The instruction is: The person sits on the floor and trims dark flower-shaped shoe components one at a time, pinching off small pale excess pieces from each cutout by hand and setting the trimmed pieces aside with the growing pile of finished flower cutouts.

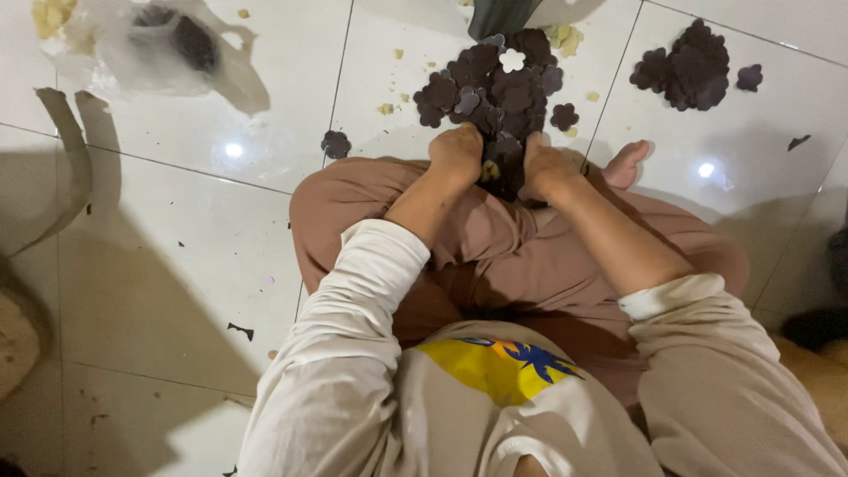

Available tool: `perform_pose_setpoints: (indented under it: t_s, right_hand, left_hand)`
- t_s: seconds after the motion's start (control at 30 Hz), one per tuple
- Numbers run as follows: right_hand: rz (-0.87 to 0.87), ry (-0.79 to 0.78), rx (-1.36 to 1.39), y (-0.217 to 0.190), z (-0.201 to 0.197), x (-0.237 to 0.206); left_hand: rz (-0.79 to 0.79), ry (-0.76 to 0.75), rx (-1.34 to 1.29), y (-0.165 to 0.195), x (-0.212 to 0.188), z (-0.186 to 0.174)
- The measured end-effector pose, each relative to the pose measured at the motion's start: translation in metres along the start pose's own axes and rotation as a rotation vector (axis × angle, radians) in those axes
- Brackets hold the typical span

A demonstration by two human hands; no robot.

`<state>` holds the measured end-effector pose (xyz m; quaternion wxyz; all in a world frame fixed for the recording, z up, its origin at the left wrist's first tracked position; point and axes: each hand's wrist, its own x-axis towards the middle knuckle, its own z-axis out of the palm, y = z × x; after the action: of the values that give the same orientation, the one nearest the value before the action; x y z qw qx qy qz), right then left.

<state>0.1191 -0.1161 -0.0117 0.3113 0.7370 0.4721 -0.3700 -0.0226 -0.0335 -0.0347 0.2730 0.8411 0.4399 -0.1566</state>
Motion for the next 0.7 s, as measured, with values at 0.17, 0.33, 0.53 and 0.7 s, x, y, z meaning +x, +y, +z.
perform_pose_setpoints:
  t_s: [0.17,0.33,0.53,0.7]
  right_hand:
    - [-0.185,0.258,0.346,0.010,0.001,0.013]
    - [-0.288,0.368,0.650,0.034,-0.014,0.017]
    - [-0.307,0.527,0.752,0.052,-0.046,-0.021]
    - [-0.116,0.268,0.393,0.045,-0.051,-0.042]
  left_hand:
    - [0.201,0.106,-0.134,0.012,0.004,-0.008]
    - [0.080,0.211,-0.420,0.013,0.018,-0.009]
    - [0.222,0.666,-0.478,0.007,0.008,-0.027]
    - [0.228,0.487,-0.165,0.020,-0.023,-0.021]
